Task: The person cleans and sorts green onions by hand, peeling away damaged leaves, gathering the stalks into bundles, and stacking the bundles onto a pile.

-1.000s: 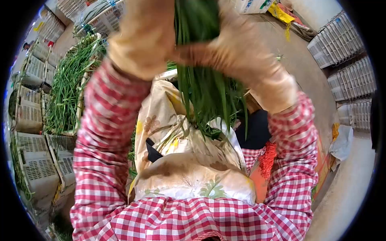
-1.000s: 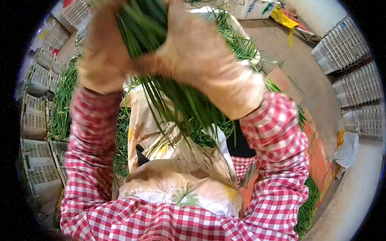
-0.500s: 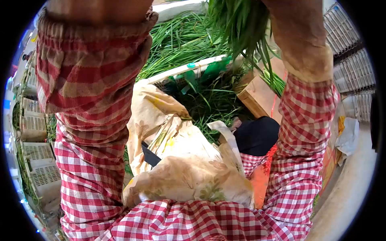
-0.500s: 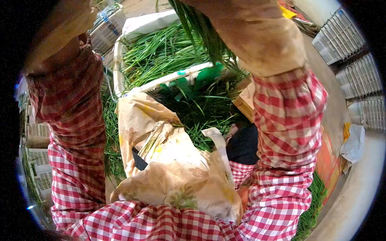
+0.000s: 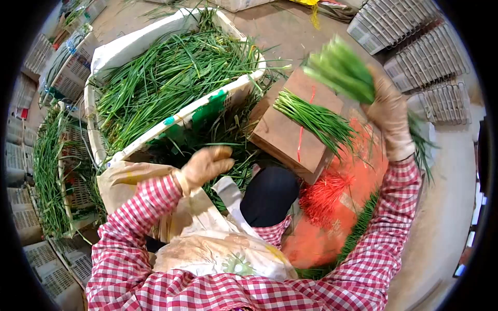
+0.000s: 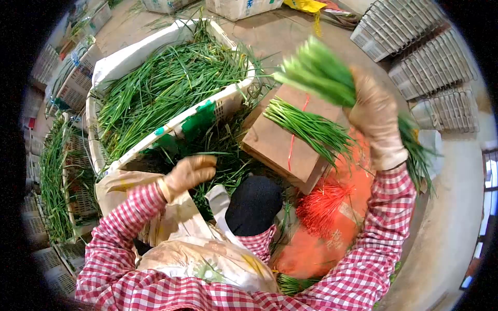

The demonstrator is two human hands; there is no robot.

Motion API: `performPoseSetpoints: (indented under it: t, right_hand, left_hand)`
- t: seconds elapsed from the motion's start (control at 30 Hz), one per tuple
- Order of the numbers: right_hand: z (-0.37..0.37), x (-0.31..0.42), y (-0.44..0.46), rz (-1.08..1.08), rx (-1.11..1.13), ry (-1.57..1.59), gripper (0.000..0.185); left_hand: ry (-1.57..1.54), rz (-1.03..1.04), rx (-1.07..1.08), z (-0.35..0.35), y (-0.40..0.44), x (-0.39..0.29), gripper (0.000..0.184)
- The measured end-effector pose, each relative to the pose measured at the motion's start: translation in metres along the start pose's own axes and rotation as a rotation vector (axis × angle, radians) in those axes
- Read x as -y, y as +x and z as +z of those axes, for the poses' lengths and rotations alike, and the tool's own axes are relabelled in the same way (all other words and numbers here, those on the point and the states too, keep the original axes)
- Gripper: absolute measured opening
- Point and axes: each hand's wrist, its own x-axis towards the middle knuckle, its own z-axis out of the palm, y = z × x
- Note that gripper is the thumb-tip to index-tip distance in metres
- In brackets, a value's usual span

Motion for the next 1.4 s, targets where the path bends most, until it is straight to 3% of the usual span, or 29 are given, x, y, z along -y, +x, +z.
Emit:
performPoseSetpoints:
  t: [0.07,0.1,0.17,0.2,0.27,0.33,0.4,0.47,0.53,0.6,0.67,0.7,0.77,0.8,0.87,0.9,0.97,1.07,1.1,1.2,1.23,1.27,1.37,1.4]
  right_hand:
    - [0.041,-0.014,-0.033,0.196,0.338,-0.141,0.058]
    - [0.056,-0.020,-0.043,0.186,0.349,-0.106,0.058]
    - [0.041,0.004,-0.019,0.260,0.602,-0.165,0.063]
    - [0.050,0.000,-0.021,0.270,0.634,-0.166,0.078]
    - [0.059,-0.004,-0.022,0.339,0.662,0.019,0.096]
    - [0.076,0.014,-0.036,0.321,0.651,-0.068,0.104]
    - [0.100,0.022,-0.057,0.393,0.551,-0.042,0.115]
    - [0.106,0.016,-0.065,0.356,0.476,-0.017,0.113]
    - [0.114,0.021,-0.072,0.345,0.428,-0.013,0.111]
    - [0.120,0.018,-0.074,0.315,0.374,-0.022,0.109]
    - [0.129,0.015,-0.078,0.308,0.349,-0.054,0.105]
    - [0.129,0.016,-0.078,0.307,0.341,-0.041,0.103]
    - [0.129,0.016,-0.076,0.302,0.323,-0.037,0.104]
    - [0.130,0.017,-0.075,0.304,0.307,-0.034,0.105]
    - [0.132,0.016,-0.076,0.316,0.310,-0.042,0.105]
    - [0.133,0.015,-0.077,0.306,0.305,-0.045,0.104]
    - [0.134,0.015,-0.076,0.303,0.304,-0.061,0.101]
    - [0.138,0.014,-0.076,0.292,0.296,-0.076,0.098]
    - [0.138,0.015,-0.075,0.286,0.291,-0.095,0.097]
    - [0.141,0.015,-0.074,0.269,0.278,-0.106,0.095]
    - [0.141,0.016,-0.072,0.254,0.265,-0.107,0.093]
    - [0.143,0.016,-0.073,0.252,0.276,-0.104,0.093]
    - [0.143,0.017,-0.072,0.249,0.262,-0.108,0.092]
    - [0.143,0.017,-0.071,0.250,0.261,-0.103,0.092]
  left_hand:
    - [-0.091,-0.325,-0.018,0.022,-0.019,0.040,0.043]
    - [-0.103,-0.425,-0.004,0.033,-0.029,0.060,0.042]
    - [-0.134,-0.575,0.123,0.040,-0.078,0.097,0.041]
    - [-0.078,-0.642,0.193,0.048,-0.089,0.110,0.040]
    - [-0.048,-0.642,0.405,0.057,-0.097,0.104,0.039]
    - [-0.086,-0.607,0.410,0.058,-0.102,0.080,0.034]
    - [-0.249,-0.672,0.288,0.059,-0.106,0.083,0.033]
    - [0.045,-0.544,0.171,0.057,-0.097,0.095,0.037]
    - [-0.088,-0.447,-0.113,0.056,-0.079,0.093,0.054]
    - [0.500,-0.254,-0.340,0.050,-0.046,0.085,0.070]
    - [0.609,-0.017,-0.235,0.034,0.000,0.094,0.081]
    - [0.621,-0.151,-0.177,0.030,0.026,0.080,0.088]
    - [0.776,0.132,-0.254,0.026,0.082,0.118,0.109]
    - [0.777,0.137,-0.255,0.021,0.105,0.111,0.109]
    - [0.860,-0.212,-0.136,0.015,0.144,0.093,0.125]
    - [0.857,-0.209,-0.130,0.011,0.162,0.094,0.125]
    - [0.917,-0.396,0.155,0.005,0.192,0.098,0.138]
    - [1.095,-0.382,0.249,0.005,0.197,0.088,0.146]
    - [1.121,-0.237,0.123,0.015,0.199,0.117,0.141]
    - [0.933,-0.301,0.157,0.026,0.219,0.144,0.134]
    - [1.054,-0.207,0.048,0.029,0.220,0.154,0.097]
    - [1.047,-0.214,0.054,0.033,0.220,0.164,0.097]
    - [0.829,-0.116,-0.004,0.038,0.203,0.179,0.072]
    - [0.846,-0.145,0.088,0.039,0.185,0.187,0.061]
